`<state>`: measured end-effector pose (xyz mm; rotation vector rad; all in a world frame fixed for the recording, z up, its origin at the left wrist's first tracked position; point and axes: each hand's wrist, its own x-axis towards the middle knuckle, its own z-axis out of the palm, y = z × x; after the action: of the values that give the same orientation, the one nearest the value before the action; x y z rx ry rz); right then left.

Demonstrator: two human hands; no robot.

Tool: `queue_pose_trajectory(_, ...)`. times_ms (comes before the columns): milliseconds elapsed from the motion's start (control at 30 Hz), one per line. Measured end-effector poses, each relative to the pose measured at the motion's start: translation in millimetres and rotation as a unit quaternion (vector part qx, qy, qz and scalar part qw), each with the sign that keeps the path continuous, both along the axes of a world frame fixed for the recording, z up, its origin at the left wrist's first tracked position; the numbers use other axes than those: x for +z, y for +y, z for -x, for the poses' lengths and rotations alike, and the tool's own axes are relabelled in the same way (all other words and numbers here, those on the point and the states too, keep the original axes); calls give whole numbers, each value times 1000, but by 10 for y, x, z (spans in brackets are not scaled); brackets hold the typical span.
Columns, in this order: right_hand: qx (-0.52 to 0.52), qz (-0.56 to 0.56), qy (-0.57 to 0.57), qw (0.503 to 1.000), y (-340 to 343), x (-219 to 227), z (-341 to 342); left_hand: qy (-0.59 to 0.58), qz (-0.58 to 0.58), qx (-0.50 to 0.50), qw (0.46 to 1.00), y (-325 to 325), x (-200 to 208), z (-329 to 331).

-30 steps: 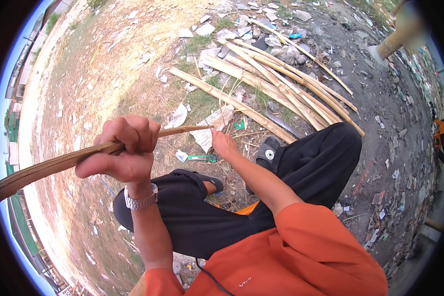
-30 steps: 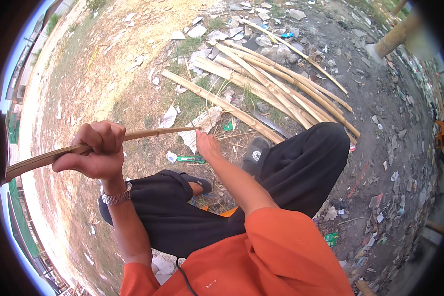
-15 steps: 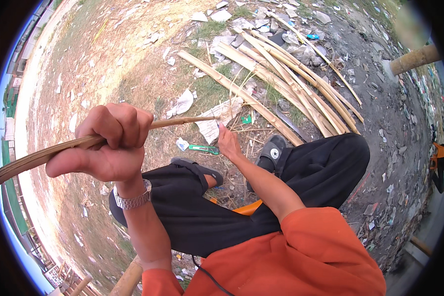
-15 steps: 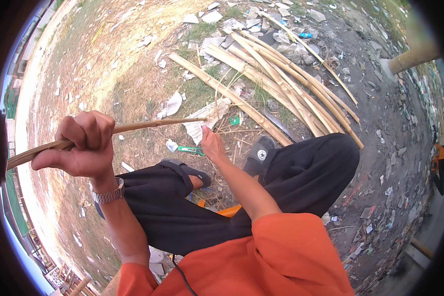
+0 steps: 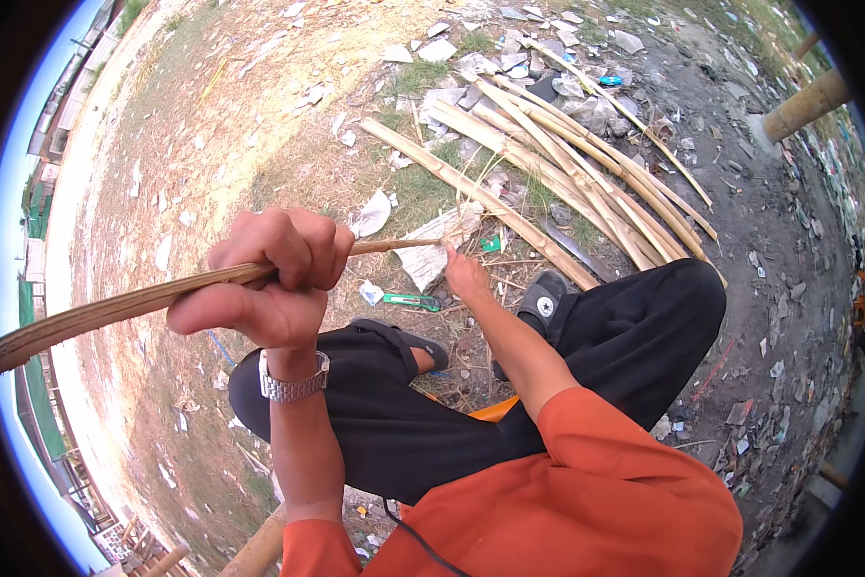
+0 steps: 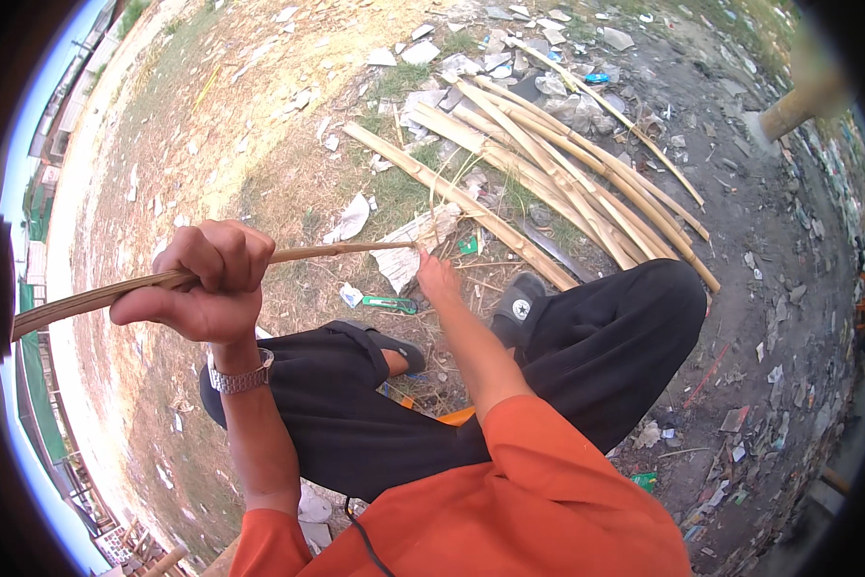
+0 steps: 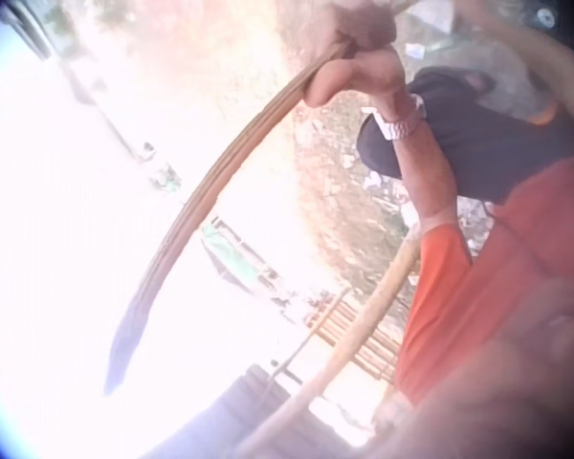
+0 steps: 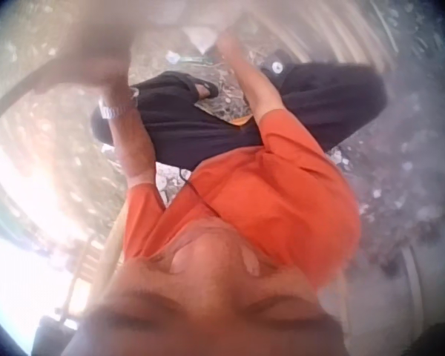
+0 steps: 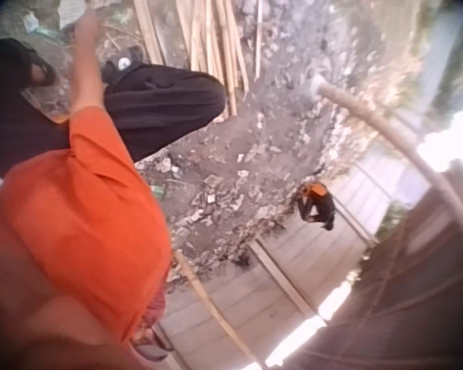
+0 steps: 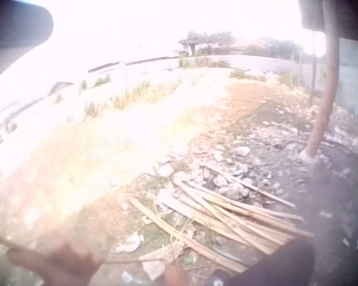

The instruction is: The person sits cross-legged on a small stool and uses a blue utility knife to shave and sharpen the end of a long bamboo stick. They rotate the stick frequently to work on different sides, creating a pointed tip.

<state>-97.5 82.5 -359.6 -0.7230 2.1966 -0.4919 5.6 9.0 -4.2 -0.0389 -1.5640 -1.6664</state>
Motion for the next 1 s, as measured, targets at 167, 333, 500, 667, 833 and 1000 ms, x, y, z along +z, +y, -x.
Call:
queue_pose_trajectory(167,22,25,42,999,35,-153,55,5,-51,31,998,-115,1,-91)
queue_pose_trajectory(333,58,21,-59,996,-110,-73,218,27,-68,42,996,-247,-7,-202)
queue_pose_trajectory(500,122,90,-101,983,-135,1030,482,-12,-79,105,991,-257,13,-111)
queue_pose_trajectory(667,51,215,-157,963,210,2079,-1,-43,-43,260,964,10,96,89)
queue_pose_trajectory(833,31,216,-89,972,330,1888,-96,-53,-16,241,969,183,53,176)
queue_pose_trajectory(1000,42,179,-86,979,321,1804,-103,-56,-9,159,986,164,45,104)
